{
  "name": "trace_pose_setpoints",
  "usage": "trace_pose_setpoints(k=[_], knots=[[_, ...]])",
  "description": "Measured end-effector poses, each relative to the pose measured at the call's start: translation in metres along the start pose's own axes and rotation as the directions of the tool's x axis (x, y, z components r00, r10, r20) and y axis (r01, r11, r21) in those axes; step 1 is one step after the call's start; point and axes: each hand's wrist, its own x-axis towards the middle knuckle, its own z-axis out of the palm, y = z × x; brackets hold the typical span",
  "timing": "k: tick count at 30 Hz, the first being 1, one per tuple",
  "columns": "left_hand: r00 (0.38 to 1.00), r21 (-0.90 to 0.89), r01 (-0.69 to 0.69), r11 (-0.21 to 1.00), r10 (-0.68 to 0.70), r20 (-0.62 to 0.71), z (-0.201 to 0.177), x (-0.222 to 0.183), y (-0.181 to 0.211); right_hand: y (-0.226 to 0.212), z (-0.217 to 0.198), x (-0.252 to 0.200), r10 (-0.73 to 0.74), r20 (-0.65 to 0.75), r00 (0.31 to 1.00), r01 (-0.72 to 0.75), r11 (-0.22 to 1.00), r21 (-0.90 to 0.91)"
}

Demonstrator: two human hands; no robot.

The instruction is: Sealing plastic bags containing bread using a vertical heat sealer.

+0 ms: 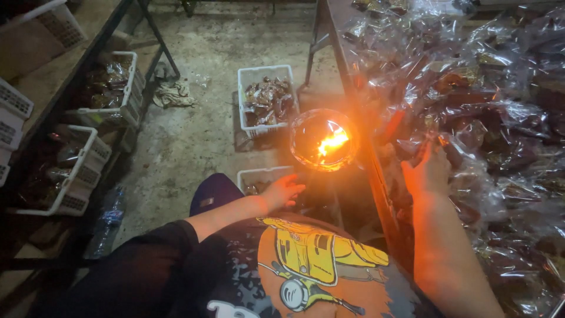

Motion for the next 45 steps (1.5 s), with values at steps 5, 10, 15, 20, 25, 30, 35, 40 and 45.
trace_pose_setpoints(k=[5,10,15,20,25,30,35,40,45], knots=[[0.999,0.097,-0.041,0.994,0.039,0.023,-0.007,0.021,-0.022,-0.035,-0.046,-0.010,0.272,0.325,0.906,-0.230,0.960,-0.162],[0.999,0.154,-0.038,0.987,0.040,-0.011,-0.016,0.031,-0.030,-0.035,-0.056,-0.011,0.263,0.212,0.941,-0.228,0.958,-0.176],[0.998,0.255,0.057,0.965,-0.065,0.023,-0.008,-0.008,0.008,-0.038,-0.065,-0.019,0.259,0.199,0.945,-0.240,0.964,-0.114],[0.998,0.216,0.039,0.976,-0.050,0.044,-0.001,-0.027,0.021,-0.021,-0.051,-0.020,-0.214,-0.477,0.852,0.294,0.951,0.097],[0.978,0.016,-0.146,0.989,0.142,0.154,-0.006,-0.017,0.004,-0.131,-0.111,-0.066,0.004,-0.361,0.932,0.300,0.550,0.780],[0.946,-0.302,-0.215,0.929,0.275,0.173,0.007,-0.020,0.008,-0.257,-0.196,-0.138,-0.078,0.225,0.971,-0.160,0.487,0.859],[0.934,0.046,-0.356,0.933,0.353,0.057,0.001,-0.041,0.021,-0.250,-0.173,-0.164,-0.097,0.647,0.756,-0.468,0.611,0.639],[0.913,-0.009,-0.407,0.914,0.407,0.011,-0.002,-0.038,0.023,-0.263,-0.190,-0.139,-0.038,0.813,0.581,-0.798,0.172,0.578],[0.965,0.077,-0.264,0.962,0.262,0.033,0.009,-0.031,0.034,-0.247,-0.145,-0.132,-0.194,0.726,0.660,-0.651,0.335,0.681]])
